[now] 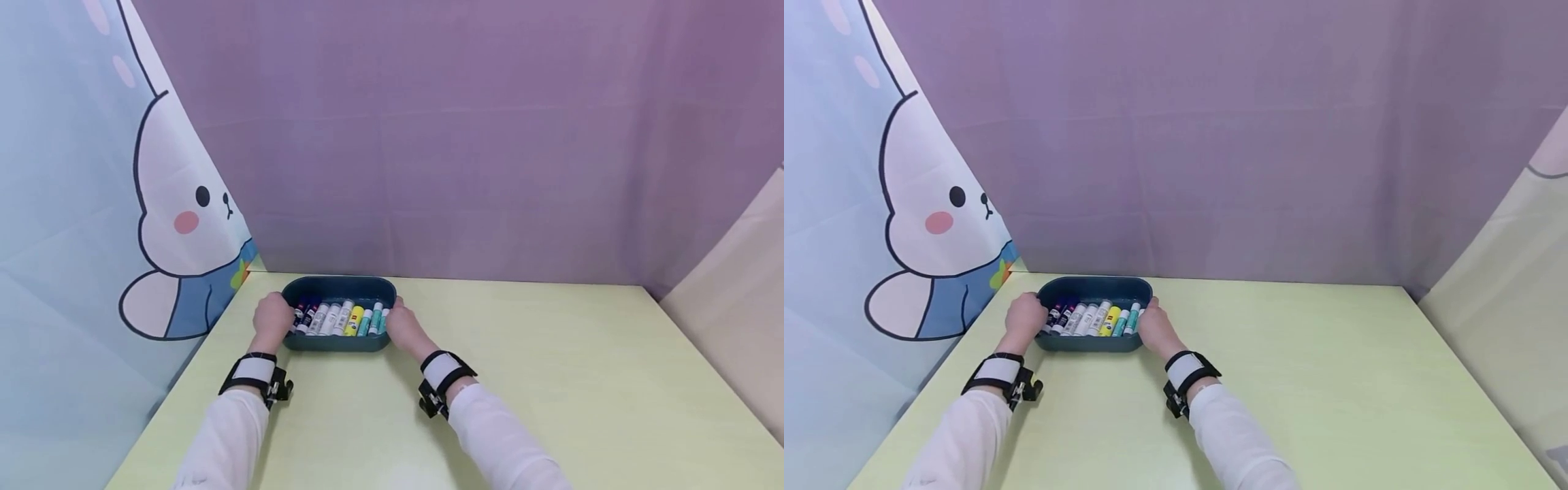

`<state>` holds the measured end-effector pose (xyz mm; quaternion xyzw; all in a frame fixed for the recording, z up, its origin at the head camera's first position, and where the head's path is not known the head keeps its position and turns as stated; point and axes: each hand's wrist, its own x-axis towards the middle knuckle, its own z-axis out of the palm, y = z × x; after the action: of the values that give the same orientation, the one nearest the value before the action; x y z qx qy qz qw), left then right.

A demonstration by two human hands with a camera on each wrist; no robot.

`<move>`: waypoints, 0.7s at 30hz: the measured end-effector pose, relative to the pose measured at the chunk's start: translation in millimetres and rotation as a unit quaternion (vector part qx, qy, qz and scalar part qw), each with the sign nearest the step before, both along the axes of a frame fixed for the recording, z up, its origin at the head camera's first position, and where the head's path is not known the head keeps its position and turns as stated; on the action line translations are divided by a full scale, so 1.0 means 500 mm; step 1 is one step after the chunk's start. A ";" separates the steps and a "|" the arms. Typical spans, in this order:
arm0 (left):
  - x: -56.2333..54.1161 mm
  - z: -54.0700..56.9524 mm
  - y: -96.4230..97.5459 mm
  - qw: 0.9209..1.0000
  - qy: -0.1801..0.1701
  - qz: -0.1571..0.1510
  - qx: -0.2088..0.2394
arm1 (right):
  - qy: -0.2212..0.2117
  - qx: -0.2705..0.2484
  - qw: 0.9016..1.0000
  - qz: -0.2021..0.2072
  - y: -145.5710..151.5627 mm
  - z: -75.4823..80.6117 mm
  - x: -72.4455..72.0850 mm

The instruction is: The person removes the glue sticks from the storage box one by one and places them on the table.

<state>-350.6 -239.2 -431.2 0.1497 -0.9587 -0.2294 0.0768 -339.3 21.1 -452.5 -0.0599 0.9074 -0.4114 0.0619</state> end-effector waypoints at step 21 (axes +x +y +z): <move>0.058 0.012 0.068 0.996 0.008 -0.092 -0.019 | 0.074 0.058 0.996 0.012 0.112 0.007 0.078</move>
<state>-321.6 -205.4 -425.2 0.0573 -0.9719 -0.2189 0.0654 -300.4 76.9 -448.8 -0.0979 0.9308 -0.3521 0.0029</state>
